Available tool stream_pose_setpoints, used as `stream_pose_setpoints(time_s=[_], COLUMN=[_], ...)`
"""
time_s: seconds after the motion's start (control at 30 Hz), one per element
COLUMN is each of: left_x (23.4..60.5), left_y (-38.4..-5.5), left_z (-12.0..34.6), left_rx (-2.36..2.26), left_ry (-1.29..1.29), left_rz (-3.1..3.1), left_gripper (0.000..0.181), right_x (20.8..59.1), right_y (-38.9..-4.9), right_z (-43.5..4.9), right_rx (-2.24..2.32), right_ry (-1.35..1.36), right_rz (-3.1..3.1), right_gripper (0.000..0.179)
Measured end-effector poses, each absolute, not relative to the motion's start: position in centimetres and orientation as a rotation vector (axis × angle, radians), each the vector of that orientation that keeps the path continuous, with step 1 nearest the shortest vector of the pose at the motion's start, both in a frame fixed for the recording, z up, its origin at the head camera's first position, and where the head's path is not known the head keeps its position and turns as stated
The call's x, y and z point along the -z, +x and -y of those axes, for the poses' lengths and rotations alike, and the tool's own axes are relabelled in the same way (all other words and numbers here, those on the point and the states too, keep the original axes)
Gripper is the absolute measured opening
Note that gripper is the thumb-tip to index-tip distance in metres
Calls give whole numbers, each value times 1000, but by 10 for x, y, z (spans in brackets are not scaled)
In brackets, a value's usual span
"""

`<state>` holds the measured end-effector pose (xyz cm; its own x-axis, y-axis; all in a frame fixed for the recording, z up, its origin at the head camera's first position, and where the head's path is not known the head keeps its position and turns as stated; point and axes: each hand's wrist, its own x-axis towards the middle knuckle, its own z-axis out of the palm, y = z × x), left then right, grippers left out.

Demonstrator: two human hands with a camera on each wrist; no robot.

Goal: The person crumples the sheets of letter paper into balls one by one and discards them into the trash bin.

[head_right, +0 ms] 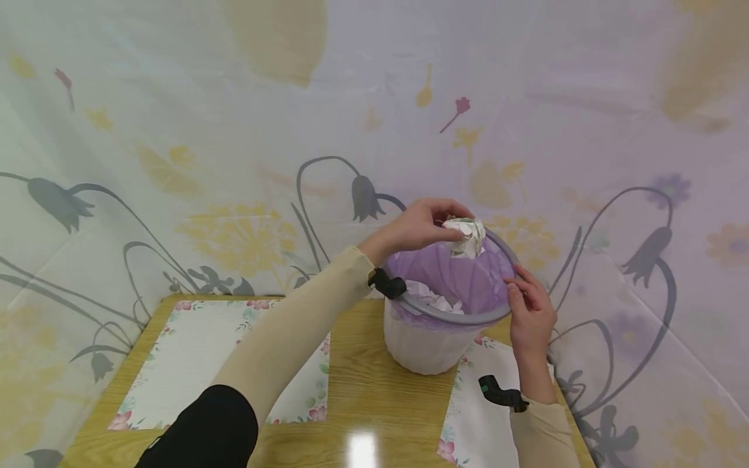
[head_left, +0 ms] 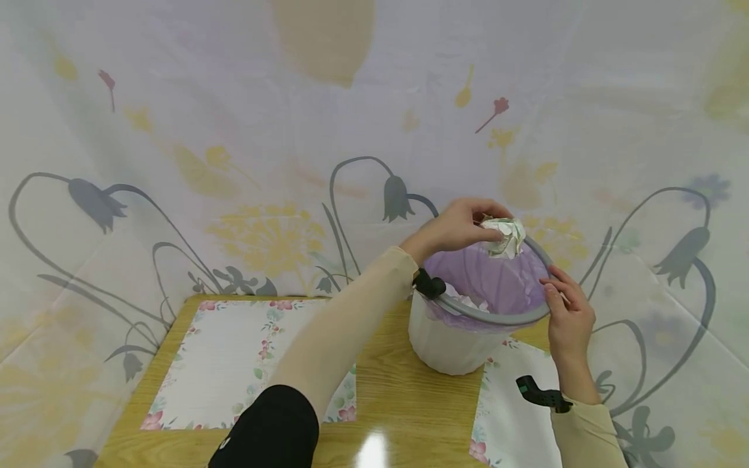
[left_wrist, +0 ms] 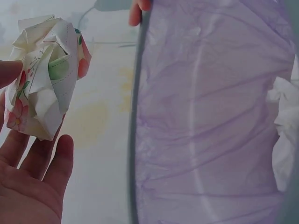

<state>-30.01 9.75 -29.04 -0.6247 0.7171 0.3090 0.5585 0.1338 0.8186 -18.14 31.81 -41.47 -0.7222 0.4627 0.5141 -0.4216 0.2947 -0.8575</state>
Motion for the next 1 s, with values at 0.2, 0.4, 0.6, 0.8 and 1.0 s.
stream_pose_setpoints(time_s=[0.2, 0.4, 0.6, 0.8, 1.0], left_x=[305, 309, 312, 313, 309], left_y=[-307, -311, -314, -315, -313], left_z=[-110, -111, -110, -110, -107], left_rx=[-1579, -1481, -1378, -1415, -1494], left_ry=[1191, 1139, 1113, 1124, 1197], left_rz=[-2178, -2204, -2224, -2141, -2104], left_gripper=[30, 32, 38, 47, 42], right_x=[415, 416, 418, 418, 417], right_y=[-180, -182, -183, -184, -185], right_z=[-318, -317, -318, -318, -317], right_rx=[-1521, -1567, -1564, -1588, -1589], right_ry=[-40, -33, -49, -48, -46], right_rz=[1822, 1792, 1804, 1790, 1794], right_gripper=[23, 22, 22, 22, 22])
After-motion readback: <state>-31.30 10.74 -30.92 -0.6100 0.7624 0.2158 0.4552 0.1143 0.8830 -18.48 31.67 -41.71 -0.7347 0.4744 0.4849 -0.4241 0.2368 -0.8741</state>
